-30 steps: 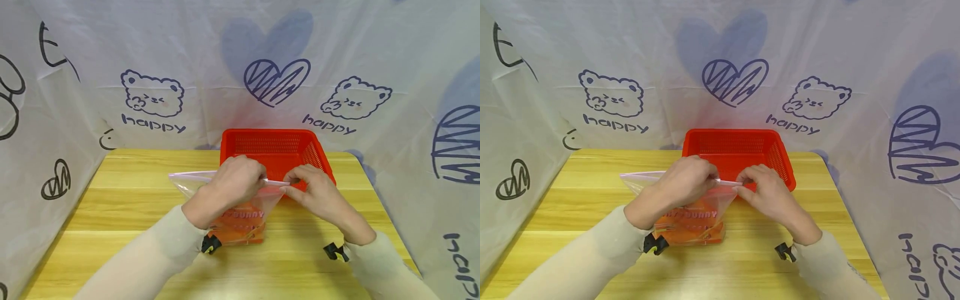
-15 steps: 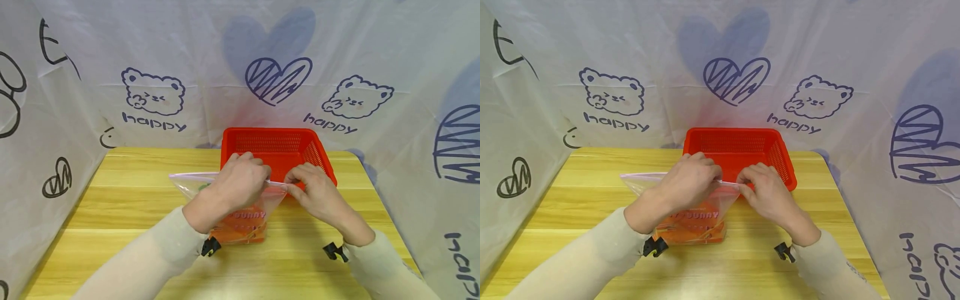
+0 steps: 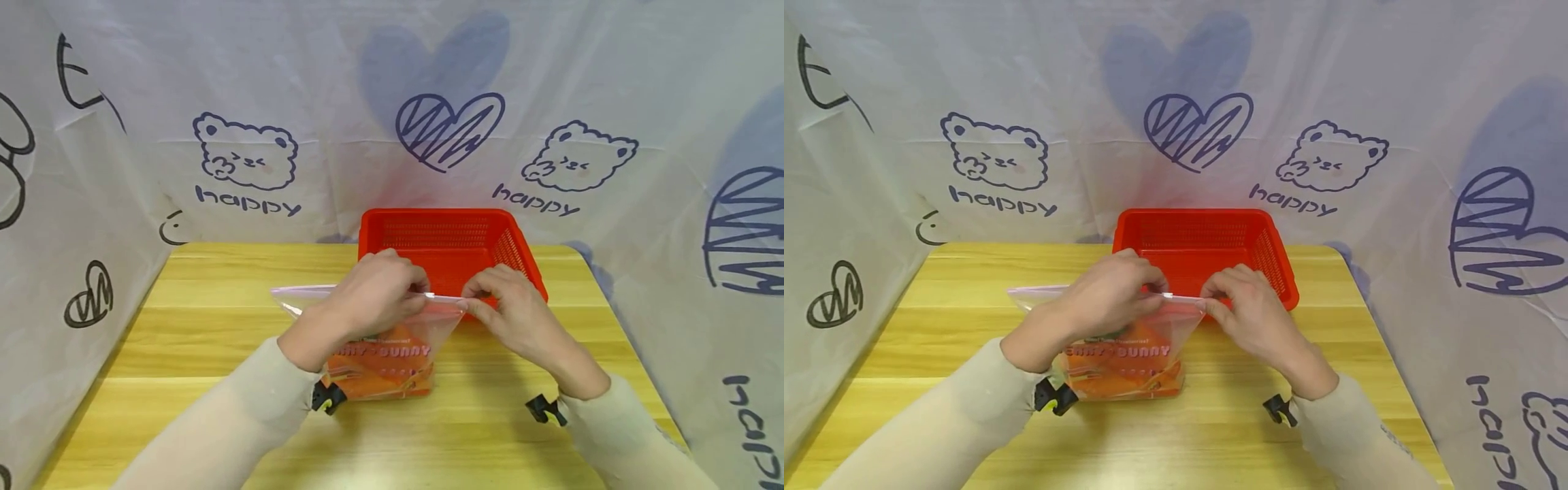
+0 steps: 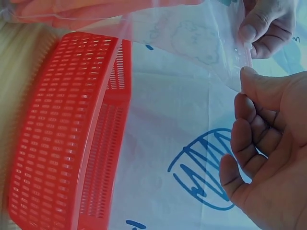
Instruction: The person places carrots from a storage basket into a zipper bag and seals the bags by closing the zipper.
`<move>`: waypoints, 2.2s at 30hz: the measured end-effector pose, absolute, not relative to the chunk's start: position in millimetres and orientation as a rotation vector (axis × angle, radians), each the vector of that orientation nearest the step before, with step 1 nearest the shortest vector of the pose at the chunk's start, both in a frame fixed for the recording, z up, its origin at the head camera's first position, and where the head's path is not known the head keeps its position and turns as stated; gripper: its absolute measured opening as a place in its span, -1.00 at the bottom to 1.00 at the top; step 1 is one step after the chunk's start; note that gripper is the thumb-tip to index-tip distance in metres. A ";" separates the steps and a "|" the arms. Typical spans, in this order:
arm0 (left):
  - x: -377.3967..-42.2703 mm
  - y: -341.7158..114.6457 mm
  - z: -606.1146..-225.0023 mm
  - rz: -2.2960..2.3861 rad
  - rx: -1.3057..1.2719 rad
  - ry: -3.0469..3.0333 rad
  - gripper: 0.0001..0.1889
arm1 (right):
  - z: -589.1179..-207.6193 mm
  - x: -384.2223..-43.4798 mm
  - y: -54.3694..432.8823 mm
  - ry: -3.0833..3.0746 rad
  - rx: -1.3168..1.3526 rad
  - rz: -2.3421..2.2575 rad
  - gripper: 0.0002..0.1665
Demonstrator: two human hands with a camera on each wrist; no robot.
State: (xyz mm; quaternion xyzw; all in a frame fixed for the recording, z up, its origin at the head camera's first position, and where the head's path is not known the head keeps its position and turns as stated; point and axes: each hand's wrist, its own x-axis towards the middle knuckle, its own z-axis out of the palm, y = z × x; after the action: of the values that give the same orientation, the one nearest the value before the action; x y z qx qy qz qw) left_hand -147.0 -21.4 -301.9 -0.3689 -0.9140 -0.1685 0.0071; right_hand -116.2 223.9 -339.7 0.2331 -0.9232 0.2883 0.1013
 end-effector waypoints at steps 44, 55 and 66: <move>-152.6 -127.1 -298.7 -0.601 -1.034 -2.919 -0.96 | -337.9 -122.8 242.8 -2.776 0.777 0.730 -0.80; -151.7 -150.3 -302.1 -0.593 -1.033 -2.881 -0.96 | -339.5 -123.2 248.8 -2.752 0.792 0.658 -0.78; -150.3 -171.1 -298.6 -0.565 -1.001 -2.886 -0.95 | -341.2 -123.7 252.5 -2.746 0.771 0.684 -0.77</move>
State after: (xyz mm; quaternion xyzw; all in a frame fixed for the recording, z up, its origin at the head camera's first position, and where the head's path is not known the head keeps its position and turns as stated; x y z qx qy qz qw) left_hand -150.3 -171.1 -298.6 -0.3223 -0.9288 -0.1819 0.0177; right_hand -123.7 252.5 -341.2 0.2613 -0.9312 0.2318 0.1040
